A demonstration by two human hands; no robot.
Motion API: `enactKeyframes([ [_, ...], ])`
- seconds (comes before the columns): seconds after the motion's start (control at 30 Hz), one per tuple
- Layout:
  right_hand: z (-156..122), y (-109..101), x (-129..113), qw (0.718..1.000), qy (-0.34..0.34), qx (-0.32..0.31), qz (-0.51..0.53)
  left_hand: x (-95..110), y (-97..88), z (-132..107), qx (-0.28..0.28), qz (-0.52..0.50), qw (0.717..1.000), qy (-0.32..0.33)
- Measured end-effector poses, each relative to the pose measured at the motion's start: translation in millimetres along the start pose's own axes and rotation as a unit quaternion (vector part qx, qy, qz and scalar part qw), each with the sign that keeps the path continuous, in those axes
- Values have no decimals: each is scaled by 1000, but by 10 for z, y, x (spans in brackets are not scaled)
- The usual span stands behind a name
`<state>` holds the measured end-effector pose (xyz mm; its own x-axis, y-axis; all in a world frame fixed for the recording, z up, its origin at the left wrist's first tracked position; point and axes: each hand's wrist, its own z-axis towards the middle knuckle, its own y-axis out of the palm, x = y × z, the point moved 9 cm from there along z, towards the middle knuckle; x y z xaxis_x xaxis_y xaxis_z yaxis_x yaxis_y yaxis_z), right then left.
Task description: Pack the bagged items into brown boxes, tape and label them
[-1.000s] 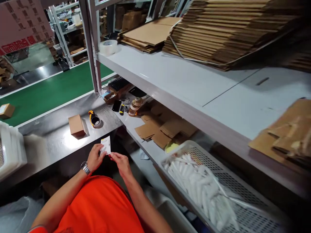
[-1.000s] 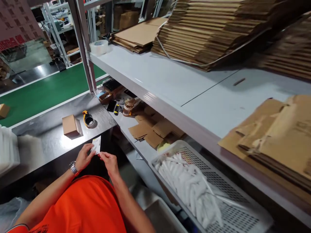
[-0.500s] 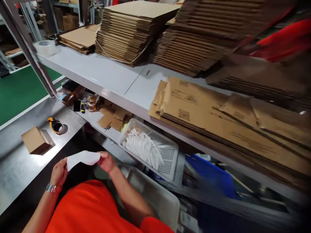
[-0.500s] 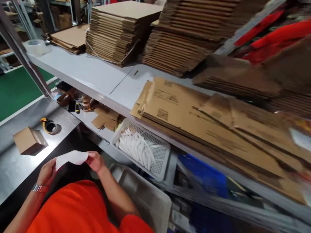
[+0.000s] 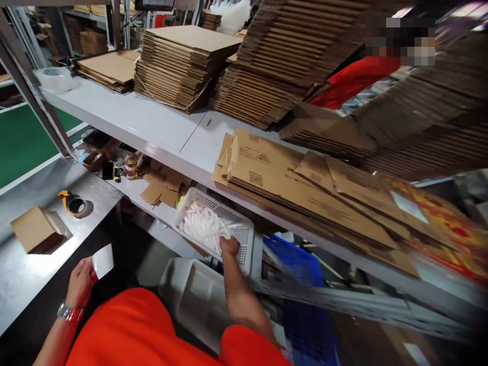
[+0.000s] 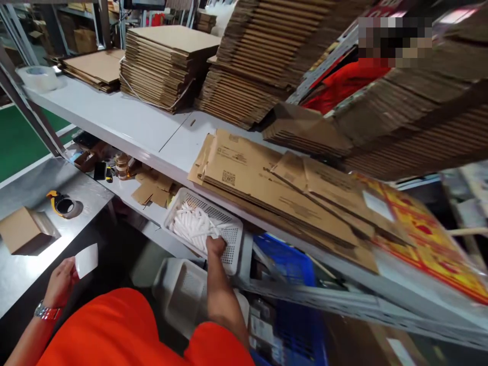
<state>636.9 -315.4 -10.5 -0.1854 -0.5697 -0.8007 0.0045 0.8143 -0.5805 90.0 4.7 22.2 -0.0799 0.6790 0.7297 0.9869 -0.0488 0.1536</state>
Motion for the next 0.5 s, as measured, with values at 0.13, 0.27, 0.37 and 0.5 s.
enactKeyframes([
  [0.13,-476,566,-138,996,-30,-62,51,40,181,-78,-34,-31,999,-24],
  [0.27,-2045,1937,-396,897,-28,-413,155,-56,379,-178,-86,-134,974,-161],
  [0.37,-3546,2530,-605,739,18,-649,182,-53,374,-169,-129,-187,951,-208],
  [0.5,-4682,2769,-944,618,48,-763,183,-106,64,-81,-119,-258,932,-225],
])
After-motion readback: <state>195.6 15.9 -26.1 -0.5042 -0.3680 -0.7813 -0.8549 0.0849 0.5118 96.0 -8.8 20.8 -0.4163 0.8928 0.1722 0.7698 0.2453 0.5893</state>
